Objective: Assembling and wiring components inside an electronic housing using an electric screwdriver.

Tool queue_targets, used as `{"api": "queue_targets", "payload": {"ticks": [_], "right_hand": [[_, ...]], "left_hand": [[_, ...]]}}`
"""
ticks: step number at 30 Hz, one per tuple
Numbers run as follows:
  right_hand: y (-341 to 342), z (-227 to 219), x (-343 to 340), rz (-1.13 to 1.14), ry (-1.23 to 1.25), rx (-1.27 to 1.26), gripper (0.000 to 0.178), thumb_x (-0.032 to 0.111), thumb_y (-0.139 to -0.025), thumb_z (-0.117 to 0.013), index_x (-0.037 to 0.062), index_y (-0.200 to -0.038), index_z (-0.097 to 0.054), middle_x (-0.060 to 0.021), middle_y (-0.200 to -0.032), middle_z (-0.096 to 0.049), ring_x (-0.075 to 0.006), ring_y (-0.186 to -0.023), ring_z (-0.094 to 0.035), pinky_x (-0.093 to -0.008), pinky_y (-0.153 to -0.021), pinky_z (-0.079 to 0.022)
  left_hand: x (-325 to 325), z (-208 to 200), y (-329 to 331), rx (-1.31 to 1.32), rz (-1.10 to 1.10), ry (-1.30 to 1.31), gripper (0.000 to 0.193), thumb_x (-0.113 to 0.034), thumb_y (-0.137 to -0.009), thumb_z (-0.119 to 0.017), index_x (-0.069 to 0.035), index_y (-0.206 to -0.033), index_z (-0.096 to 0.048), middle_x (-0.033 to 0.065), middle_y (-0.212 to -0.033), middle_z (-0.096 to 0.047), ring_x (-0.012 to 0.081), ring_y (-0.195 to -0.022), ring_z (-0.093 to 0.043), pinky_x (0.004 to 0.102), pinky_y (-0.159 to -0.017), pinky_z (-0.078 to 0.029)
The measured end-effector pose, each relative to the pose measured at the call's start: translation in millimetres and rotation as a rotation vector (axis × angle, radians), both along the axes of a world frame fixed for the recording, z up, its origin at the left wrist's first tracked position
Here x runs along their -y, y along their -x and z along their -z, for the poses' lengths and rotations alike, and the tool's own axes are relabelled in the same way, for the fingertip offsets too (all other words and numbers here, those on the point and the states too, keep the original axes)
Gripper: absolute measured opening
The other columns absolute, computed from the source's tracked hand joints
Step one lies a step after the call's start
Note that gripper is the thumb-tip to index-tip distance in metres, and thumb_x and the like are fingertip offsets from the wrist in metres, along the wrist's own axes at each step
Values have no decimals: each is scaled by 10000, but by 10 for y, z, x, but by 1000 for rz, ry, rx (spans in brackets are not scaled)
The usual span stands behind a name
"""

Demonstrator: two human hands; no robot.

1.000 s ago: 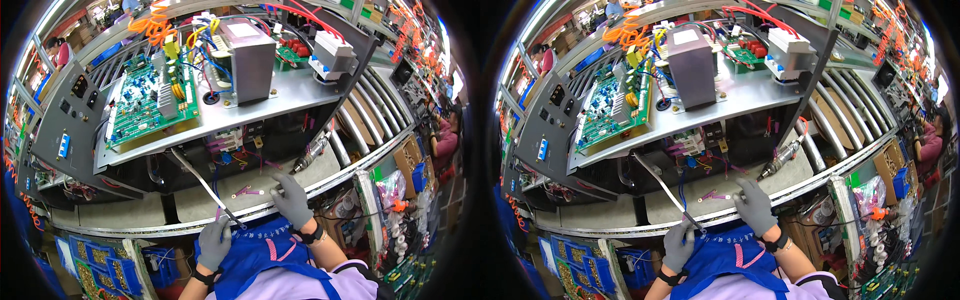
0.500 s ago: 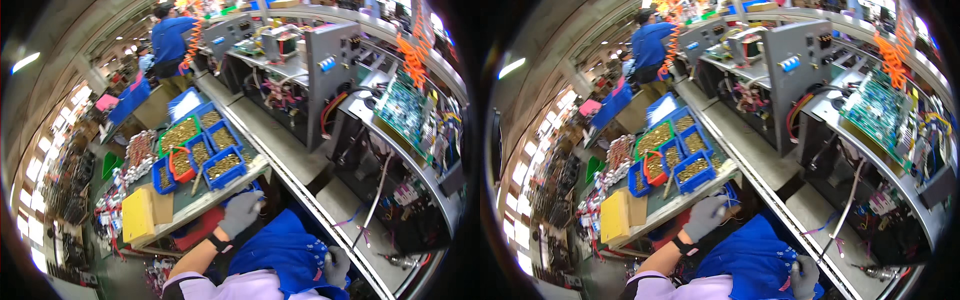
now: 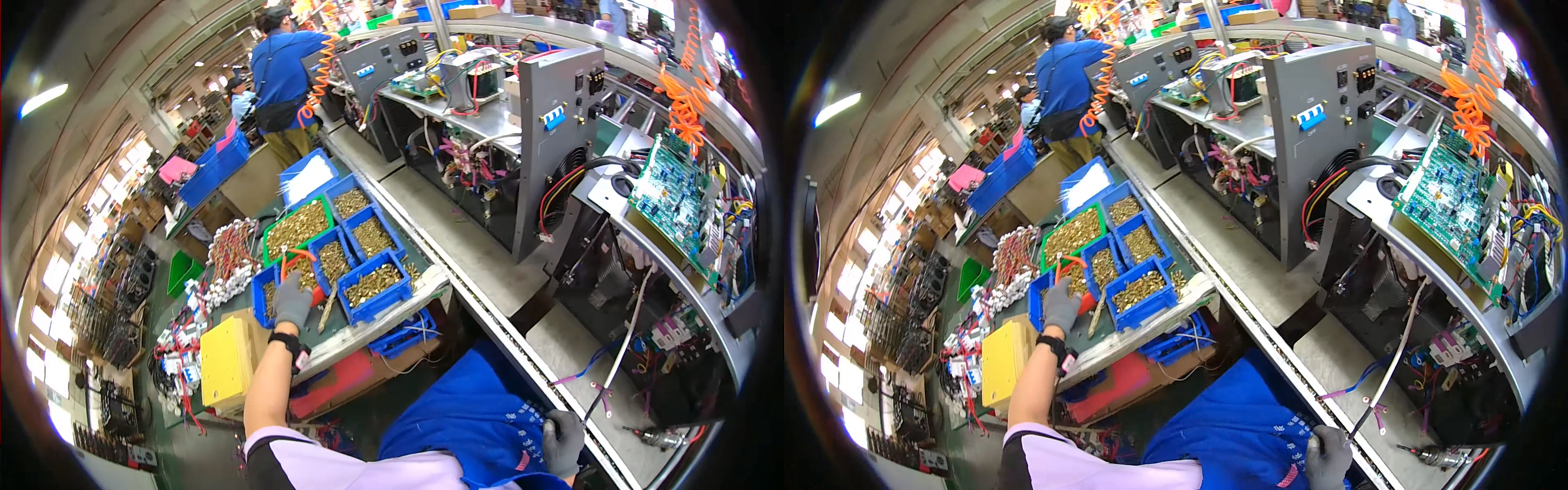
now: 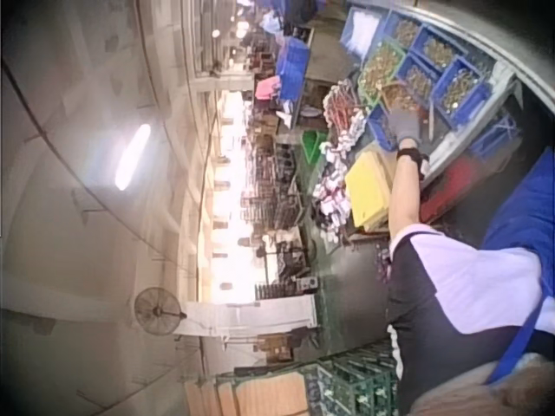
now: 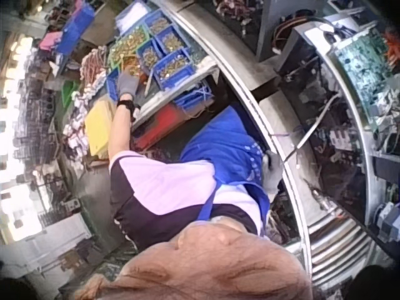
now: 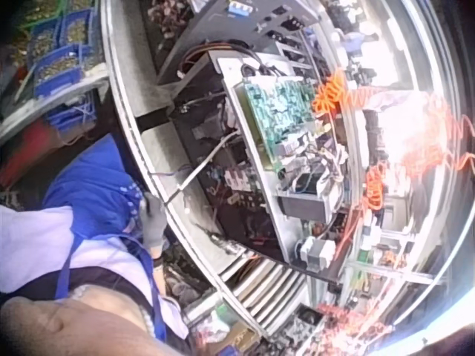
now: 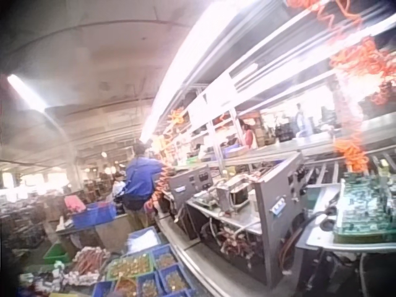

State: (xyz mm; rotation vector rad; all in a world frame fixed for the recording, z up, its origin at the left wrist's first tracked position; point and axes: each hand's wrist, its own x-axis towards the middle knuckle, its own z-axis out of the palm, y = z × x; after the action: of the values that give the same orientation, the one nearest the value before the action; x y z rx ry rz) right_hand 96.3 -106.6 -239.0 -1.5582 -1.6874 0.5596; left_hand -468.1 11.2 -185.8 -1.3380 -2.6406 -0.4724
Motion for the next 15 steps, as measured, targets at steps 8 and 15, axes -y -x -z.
{"api": "queue_targets", "payload": {"ticks": [8,15], "right_hand": [[130,113,104,147,90,6,129,37,-733,-610,28,-861,-624,-135,-776,-604,-280,-705,-598,-350,-664,-471],[303,-133,-226,-56,65,48,135,43,-752,-618,33,-886,-625,-149,-788,-609,-306,-698,-599,-371,-644,-477]], "left_hand": [[-650,25,573,142,0,225,501,-292,-636,-742,-49,-1062,-639,175,-1023,-673,307,-1005,-632,368,-907,-479],[-489,86,725,551,113,150,185,-52,-723,-725,-5,-857,-606,52,-717,-605,141,-562,-604,267,-507,-512]]}}
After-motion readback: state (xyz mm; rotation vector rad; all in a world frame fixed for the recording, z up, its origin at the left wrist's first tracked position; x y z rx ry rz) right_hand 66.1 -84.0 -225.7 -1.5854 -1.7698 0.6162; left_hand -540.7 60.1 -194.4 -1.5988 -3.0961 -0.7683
